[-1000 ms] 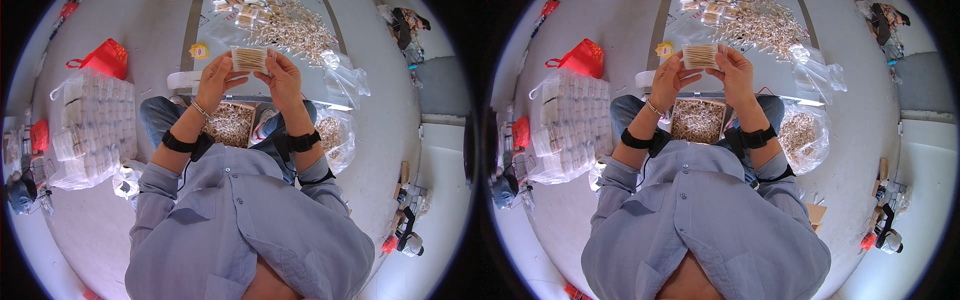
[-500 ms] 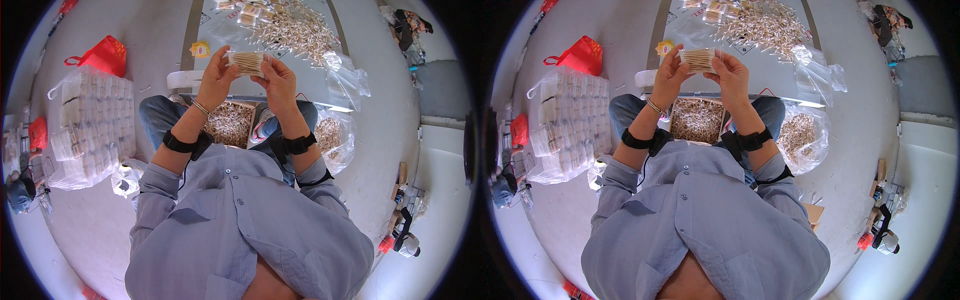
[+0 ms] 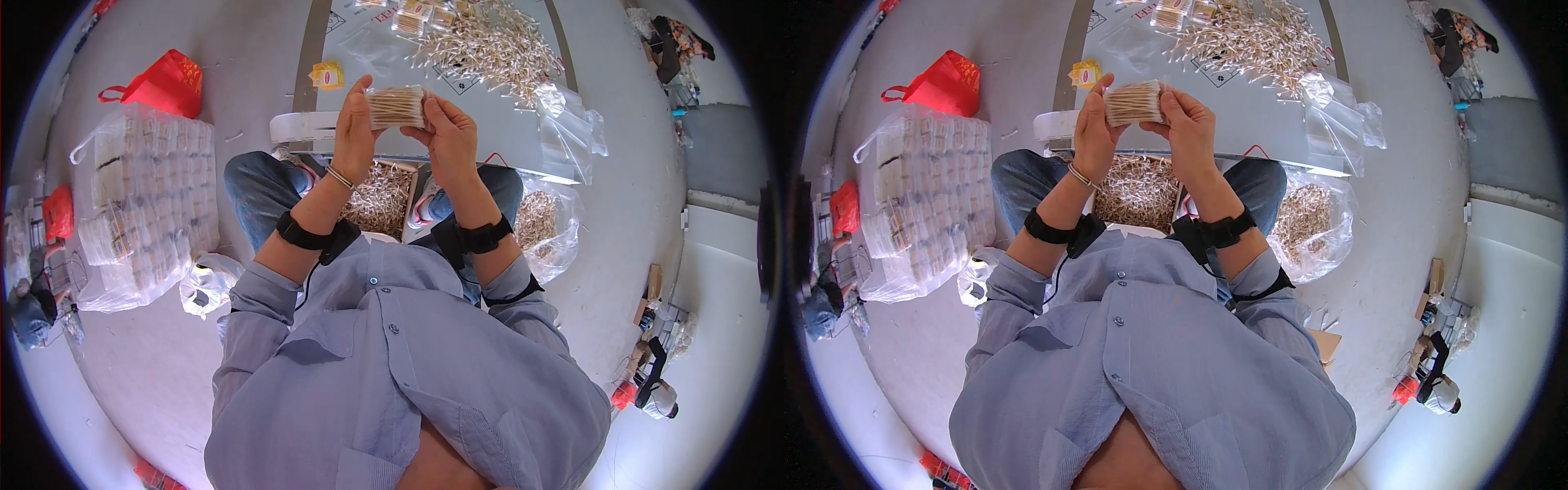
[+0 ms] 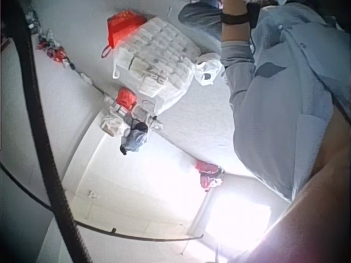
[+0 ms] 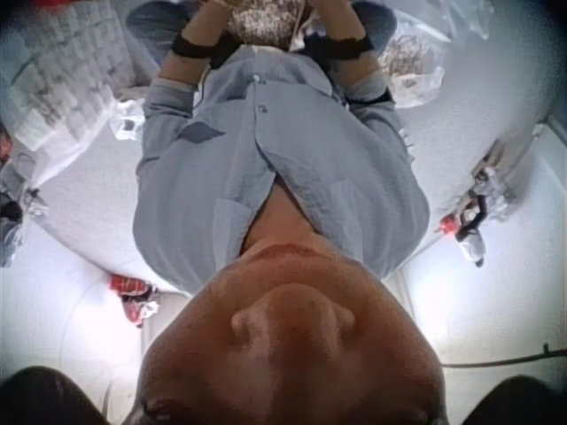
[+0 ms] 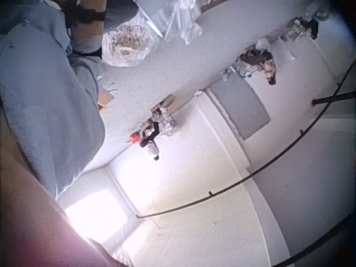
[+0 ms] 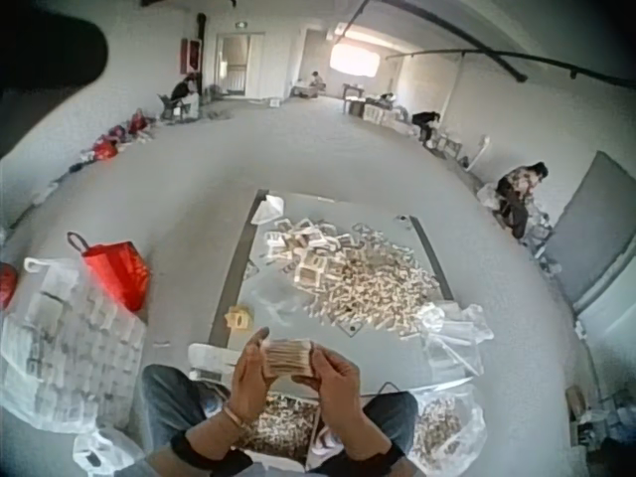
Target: The person is counting bundles of cotton swabs and placing them into small plastic bags.
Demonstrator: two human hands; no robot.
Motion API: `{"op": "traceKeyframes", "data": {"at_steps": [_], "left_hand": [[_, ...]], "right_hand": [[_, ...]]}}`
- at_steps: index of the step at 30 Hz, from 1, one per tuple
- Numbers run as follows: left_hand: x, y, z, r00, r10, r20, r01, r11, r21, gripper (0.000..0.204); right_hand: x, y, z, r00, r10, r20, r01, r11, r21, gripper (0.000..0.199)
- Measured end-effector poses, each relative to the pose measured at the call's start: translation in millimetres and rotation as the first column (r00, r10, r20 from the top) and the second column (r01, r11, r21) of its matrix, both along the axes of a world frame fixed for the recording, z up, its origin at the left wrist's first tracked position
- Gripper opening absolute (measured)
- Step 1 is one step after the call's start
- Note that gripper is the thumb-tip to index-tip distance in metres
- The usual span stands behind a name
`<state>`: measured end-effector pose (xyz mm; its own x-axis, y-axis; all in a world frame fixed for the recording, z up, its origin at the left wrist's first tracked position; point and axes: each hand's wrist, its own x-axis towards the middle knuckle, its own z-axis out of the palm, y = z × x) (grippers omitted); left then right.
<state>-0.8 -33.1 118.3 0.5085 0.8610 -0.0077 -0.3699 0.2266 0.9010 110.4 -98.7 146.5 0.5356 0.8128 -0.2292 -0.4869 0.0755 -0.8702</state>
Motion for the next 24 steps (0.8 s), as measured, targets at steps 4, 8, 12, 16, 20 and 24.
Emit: {"op": "traceKeyframes", "data": {"at_steps": [4, 8, 12, 16, 20, 24], "left_hand": [[-2, 8, -5, 0.998, 0.016, 0.054, -0.011, 0.995, -0.098, 0.053], [1, 8, -9, 0.984, 0.119, -0.136, -0.113, 0.992, 0.05, 0.052], [1, 6, -9, 0.977, 0.154, -0.147, -0.142, 0.986, 0.087, 0.053], [-1, 3, -1, 0.997, 0.074, -0.024, -0.073, 0.996, 0.044, 0.038], [-3, -3, 7, 0.997, 0.03, -0.071, -0.012, 0.969, 0.247, 0.047], [-4, -5, 17, 1.0, 0.019, 0.005, -0.019, 0.984, 0.176, 0.052]], "right_hand": [[-2, 4, 0, 1.0, 0.013, 0.015, -0.013, 1.0, -0.022, 0.024], [-3, 7, 0, 0.996, 0.044, 0.082, -0.036, 0.996, -0.086, 0.023], [-3, 8, -1, 0.995, 0.069, 0.07, -0.066, 0.997, -0.039, 0.022], [-1, 6, 0, 0.996, 0.043, 0.074, -0.042, 0.999, -0.01, 0.022], [-1, 3, 7, 0.998, 0.014, 0.059, -0.017, 0.998, 0.052, 0.019], [1, -3, 8, 0.985, -0.033, 0.172, 0.023, 0.998, 0.06, 0.019]]}}
